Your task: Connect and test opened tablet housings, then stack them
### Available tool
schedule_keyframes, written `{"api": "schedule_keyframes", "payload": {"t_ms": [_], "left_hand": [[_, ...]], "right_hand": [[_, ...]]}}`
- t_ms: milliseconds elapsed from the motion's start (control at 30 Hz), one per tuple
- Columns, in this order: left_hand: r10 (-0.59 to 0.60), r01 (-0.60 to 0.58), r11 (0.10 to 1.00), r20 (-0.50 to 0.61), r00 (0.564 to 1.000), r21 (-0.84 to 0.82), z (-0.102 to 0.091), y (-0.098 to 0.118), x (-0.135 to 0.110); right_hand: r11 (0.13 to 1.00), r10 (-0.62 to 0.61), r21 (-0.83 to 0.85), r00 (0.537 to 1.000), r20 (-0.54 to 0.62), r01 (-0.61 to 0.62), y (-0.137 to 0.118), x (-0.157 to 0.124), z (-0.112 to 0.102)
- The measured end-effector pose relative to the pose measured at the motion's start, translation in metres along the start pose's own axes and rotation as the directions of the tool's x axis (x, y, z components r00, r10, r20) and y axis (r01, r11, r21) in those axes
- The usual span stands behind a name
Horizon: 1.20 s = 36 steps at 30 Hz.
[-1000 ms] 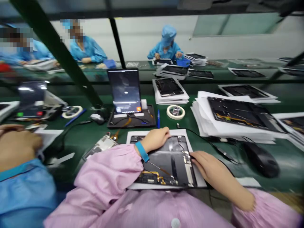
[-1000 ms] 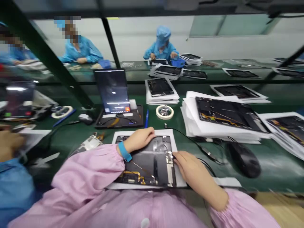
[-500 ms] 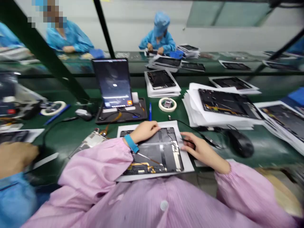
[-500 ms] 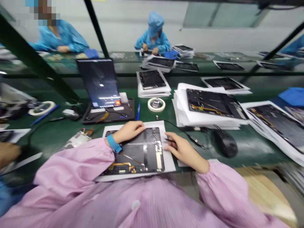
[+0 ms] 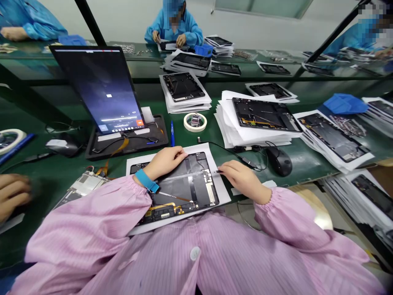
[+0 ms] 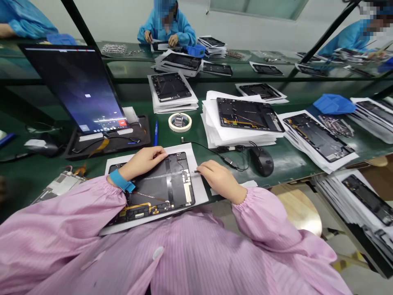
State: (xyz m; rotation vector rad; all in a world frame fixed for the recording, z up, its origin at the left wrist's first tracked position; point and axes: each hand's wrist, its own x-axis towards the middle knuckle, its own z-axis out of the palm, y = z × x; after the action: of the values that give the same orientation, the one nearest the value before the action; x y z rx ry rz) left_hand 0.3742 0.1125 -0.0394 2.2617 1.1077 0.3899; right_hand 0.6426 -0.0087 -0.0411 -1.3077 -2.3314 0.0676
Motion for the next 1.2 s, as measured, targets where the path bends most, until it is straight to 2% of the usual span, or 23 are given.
{"api": "schedule_keyframes", "payload": {"t_ms": [100, 200, 500, 700, 867, 933, 1000, 1067, 1100, 1133, 1200], "left_hand": [[0.003, -0.003, 1.0, 0.004, 1.0, -0.004, 0.0, -0.001, 0.0], [0.002, -0.002, 1.0, 0.006, 1.0, -0.009, 0.0, -0.001, 0.0], [0.008, -0.008, 1.0, 0.001, 1.0, -0.011, 0.001, -0.002, 0.0], [0.03, -0.03, 1.0, -0.056, 0.998, -0.008, 0.002, -0.004, 0.004], [0.0, -0.003, 1.0, -0.079, 0.997, -0.028, 0.007, 0.004, 0.007], [0.075, -0.076, 0.997, -0.123, 0.99, -0.008, -0.004, 0.006, 0.008], [0.205, -0.202, 0.979, -0.234, 0.95, 0.039, -0.029, 0.005, 0.005], [0.231, -0.229, 0.972, -0.43, 0.873, 0.058, -0.066, -0.007, -0.004], [0.152, -0.167, 0.986, -0.551, 0.821, 0.025, -0.086, -0.018, -0.01], [0.036, -0.074, 0.997, -0.663, 0.747, -0.029, -0.106, -0.032, -0.016], [-0.238, 0.19, 0.969, -0.78, 0.579, -0.155, -0.137, -0.069, -0.027]], "right_hand": [[0.991, -0.035, -0.132, 0.999, 0.005, 0.035, 0.001, -0.003, 0.002], [0.97, -0.052, -0.233, 0.996, 0.072, 0.068, 0.002, -0.002, 0.003], [0.95, -0.083, -0.291, 0.99, 0.113, 0.113, -0.005, 0.005, 0.002], [0.957, -0.13, -0.252, 0.988, 0.08, 0.146, -0.008, 0.008, 0.005], [0.986, -0.113, -0.12, 0.993, 0.026, 0.115, 0.007, 0.004, 0.016], [0.994, -0.083, -0.065, 0.996, 0.018, 0.084, 0.015, 0.004, 0.02], [0.999, -0.037, -0.013, 0.999, 0.019, 0.038, 0.02, 0.004, 0.022], [0.999, 0.015, 0.034, 0.999, 0.03, -0.016, 0.022, 0.004, 0.023], [0.998, 0.04, 0.053, 0.998, 0.04, -0.042, 0.023, 0.003, 0.023], [0.995, 0.063, 0.068, 0.997, 0.051, -0.067, 0.023, 0.003, 0.023], [0.991, 0.1, 0.087, 0.993, 0.068, -0.105, 0.024, 0.002, 0.023]]}}
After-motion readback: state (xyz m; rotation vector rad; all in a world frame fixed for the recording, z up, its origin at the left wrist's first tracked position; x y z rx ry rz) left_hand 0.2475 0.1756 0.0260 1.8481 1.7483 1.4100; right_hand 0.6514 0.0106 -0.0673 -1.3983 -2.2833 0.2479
